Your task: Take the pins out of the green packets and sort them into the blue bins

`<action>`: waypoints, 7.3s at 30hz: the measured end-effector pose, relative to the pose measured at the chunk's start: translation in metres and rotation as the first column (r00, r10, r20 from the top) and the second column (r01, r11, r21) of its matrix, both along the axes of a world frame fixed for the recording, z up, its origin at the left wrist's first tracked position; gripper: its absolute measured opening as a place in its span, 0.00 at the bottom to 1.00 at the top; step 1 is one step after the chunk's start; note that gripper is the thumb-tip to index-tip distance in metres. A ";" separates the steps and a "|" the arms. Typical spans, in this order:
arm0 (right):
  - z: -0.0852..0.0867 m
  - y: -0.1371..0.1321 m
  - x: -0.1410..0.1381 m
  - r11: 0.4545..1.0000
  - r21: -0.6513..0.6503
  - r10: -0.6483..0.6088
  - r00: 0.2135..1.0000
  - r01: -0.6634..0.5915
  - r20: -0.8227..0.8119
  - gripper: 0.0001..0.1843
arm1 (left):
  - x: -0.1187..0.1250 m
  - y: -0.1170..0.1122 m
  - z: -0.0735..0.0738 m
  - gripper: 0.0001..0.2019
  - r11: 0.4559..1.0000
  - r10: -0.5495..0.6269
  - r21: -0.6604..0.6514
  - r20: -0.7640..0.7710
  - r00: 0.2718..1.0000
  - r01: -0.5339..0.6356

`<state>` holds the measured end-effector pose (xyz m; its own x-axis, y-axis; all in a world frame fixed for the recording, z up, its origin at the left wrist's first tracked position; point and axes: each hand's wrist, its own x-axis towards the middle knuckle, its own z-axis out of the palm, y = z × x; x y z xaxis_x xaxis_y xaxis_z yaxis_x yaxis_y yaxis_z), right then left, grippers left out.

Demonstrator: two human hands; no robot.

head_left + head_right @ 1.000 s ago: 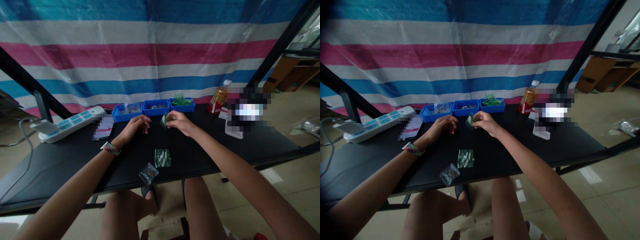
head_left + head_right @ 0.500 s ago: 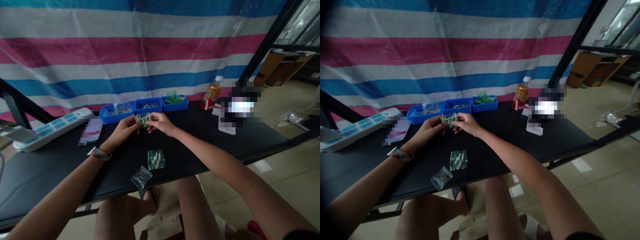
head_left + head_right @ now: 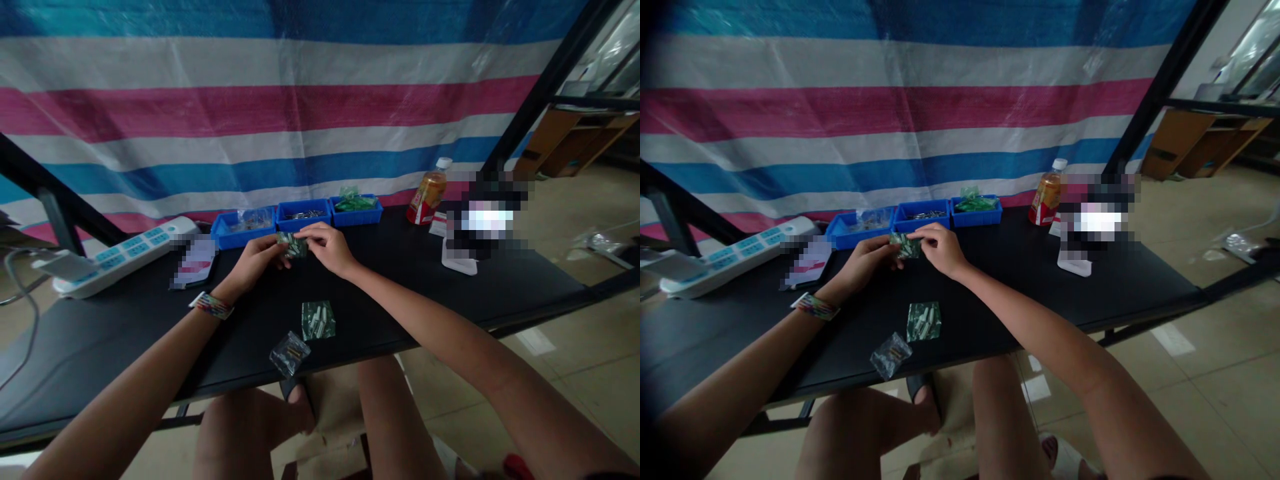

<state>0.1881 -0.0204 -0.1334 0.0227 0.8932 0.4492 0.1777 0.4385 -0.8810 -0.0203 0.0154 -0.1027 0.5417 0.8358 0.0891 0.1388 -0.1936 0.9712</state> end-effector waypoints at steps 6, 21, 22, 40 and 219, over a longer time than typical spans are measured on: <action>-0.002 0.003 -0.004 0.957 -0.208 0.141 0.950 -0.203 -0.277 0.17 | 0.000 -0.003 0.003 0.20 0.998 0.011 0.062 -0.050 0.999 -0.008; 0.012 -0.006 -0.010 0.991 -0.114 0.064 0.994 -0.074 -0.088 0.10 | 0.000 -0.004 0.007 0.22 0.982 0.076 0.177 -0.060 0.995 -0.064; 0.019 -0.007 -0.006 0.999 -0.045 -0.010 1.000 0.010 0.017 0.07 | 0.000 -0.005 0.007 0.22 0.979 0.085 0.187 -0.049 0.995 -0.075; 0.040 -0.035 0.089 0.844 0.319 -0.537 0.656 0.432 0.530 0.14 | 0.002 -0.006 0.005 0.16 0.987 0.033 0.157 -0.087 0.996 -0.019; 0.016 -0.008 -0.009 0.946 0.321 -0.078 0.924 -0.050 0.374 0.07 | -0.003 0.009 -0.005 0.14 0.996 -0.007 -0.092 0.096 0.995 0.016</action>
